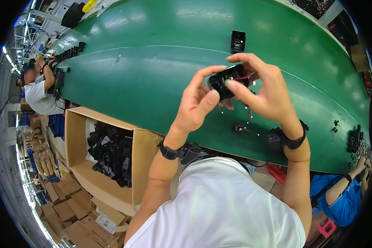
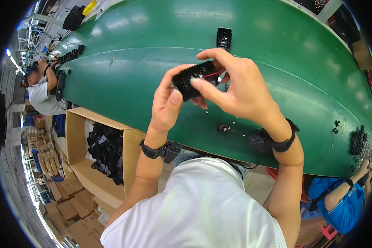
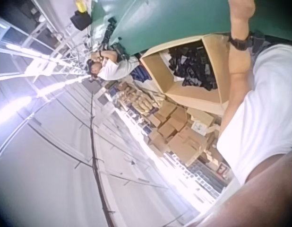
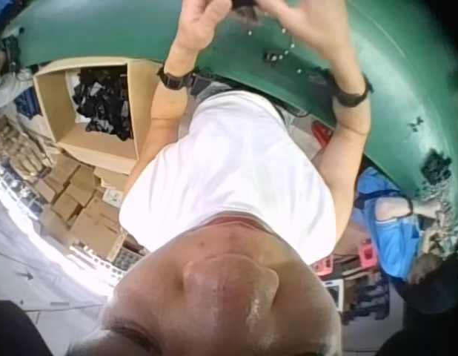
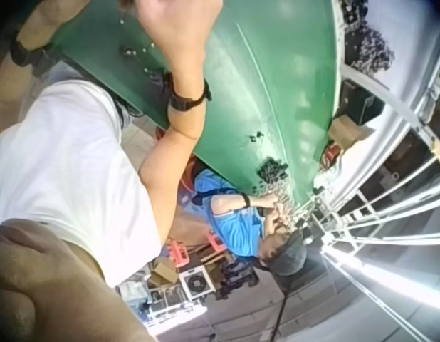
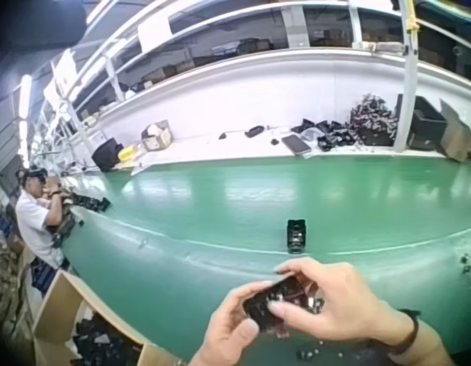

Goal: Assembling electronic components by inserting small motors and wiring into plastic casings on a production line.

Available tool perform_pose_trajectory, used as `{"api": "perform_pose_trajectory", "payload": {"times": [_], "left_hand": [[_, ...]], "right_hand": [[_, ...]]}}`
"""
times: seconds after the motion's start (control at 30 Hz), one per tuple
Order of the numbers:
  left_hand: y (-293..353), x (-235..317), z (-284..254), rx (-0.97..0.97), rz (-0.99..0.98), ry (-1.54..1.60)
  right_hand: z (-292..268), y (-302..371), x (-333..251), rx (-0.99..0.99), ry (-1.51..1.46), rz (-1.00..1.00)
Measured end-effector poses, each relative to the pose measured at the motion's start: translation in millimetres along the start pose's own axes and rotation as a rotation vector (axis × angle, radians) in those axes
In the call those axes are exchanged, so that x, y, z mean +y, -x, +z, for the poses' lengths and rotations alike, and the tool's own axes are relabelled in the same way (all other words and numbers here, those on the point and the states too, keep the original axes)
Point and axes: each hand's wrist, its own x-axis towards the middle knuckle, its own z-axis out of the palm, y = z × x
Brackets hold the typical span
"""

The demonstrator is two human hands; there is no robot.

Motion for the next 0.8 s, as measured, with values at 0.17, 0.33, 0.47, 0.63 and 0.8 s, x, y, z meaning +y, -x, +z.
{"api": "perform_pose_trajectory", "payload": {"times": [0.17, 0.33, 0.47, 0.63, 0.8], "left_hand": [[0.3, 6.1, -9.6, 0.022, -0.119, 0.128], [0.7, 9.8, -12.9, -0.018, -0.322, 0.181], [0.9, 12.3, -21.6, -0.024, -0.391, 0.005], [8.3, 21.6, -11.9, 0.005, -0.296, -0.220], [16.1, 23.1, -14.8, 0.067, -0.364, -0.259]], "right_hand": [[-9.0, -5.2, -3.9, -0.045, -0.116, -0.080], [-10.1, -4.7, 5.7, -0.329, -0.100, -0.255], [-4.5, -5.3, 6.7, -0.424, -0.184, -0.183], [4.1, -7.5, 25.3, -0.453, -0.774, 0.058], [12.6, -3.0, 26.2, -0.427, -0.944, 0.360]]}}
